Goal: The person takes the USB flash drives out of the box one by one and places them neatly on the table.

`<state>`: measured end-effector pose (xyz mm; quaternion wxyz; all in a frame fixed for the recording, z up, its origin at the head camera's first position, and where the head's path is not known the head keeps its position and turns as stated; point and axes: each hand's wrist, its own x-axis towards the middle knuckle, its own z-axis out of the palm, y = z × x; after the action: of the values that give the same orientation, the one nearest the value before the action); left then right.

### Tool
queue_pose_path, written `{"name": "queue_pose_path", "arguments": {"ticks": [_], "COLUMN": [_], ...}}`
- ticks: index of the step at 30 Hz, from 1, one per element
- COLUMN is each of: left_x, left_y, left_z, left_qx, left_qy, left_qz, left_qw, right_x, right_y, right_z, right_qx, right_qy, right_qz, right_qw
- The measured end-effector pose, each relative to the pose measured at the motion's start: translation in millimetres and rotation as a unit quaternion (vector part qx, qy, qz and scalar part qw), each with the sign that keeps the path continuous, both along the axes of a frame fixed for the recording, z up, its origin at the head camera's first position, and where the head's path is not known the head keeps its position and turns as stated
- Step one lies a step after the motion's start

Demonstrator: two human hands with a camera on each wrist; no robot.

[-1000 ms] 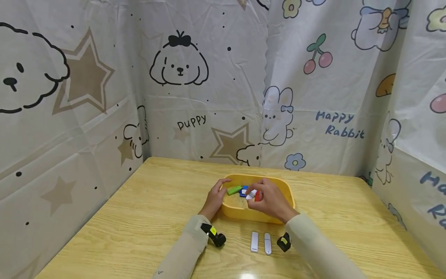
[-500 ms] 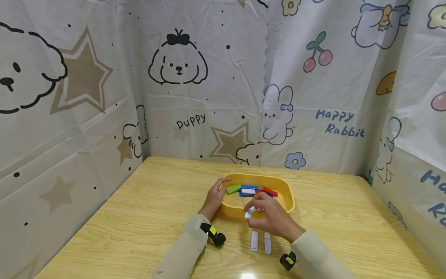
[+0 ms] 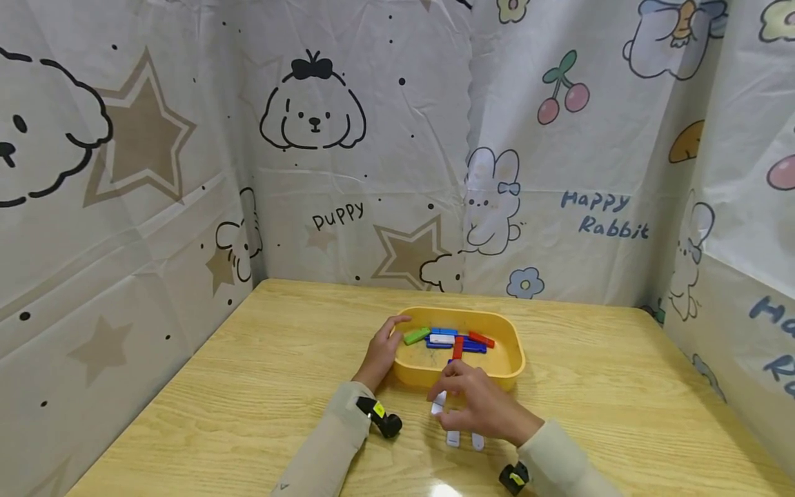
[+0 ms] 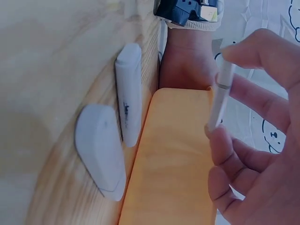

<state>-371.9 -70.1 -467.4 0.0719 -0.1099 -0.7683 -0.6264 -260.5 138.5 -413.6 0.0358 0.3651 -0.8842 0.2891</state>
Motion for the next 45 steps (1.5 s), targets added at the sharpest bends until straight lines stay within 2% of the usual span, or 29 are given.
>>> {"name": "queue_pose_path", "arguments": {"ticks": [6, 11, 14, 29, 45], "left_x": [-2.3, -2.1, -2.0, -2.4, -3.2], "left_y": [0, 0, 0, 1, 0], "left_z": [-0.6, -0.6, -1.0, -1.8, -3.1], "left_qx": [-0.001, -0.002, -0.004, -0.006, -0.001], "left_qy": [0.002, 0.0, -0.001, 0.0, -0.007], "left_qz": [-0.002, -0.002, -0.001, 0.0, 0.0], "left_qw": [1.0, 1.0, 1.0, 1.0, 1.0], "right_x": [0.2, 0.9, 2.5, 1.8, 0.8], "right_y": [-2, -4, -5, -6, -8], "right_z": [-3.5, -8.2, -10.4, -15.3, -14.3], "right_qx": [0.066, 0.102, 0.103, 0.111, 0.111], "right_qy": [0.011, -0.022, -0.034, -0.027, -0.057], "right_qz": [0.007, 0.013, 0.013, 0.005, -0.002], "right_qw": [0.998, 0.994, 0.994, 0.994, 0.992]}}
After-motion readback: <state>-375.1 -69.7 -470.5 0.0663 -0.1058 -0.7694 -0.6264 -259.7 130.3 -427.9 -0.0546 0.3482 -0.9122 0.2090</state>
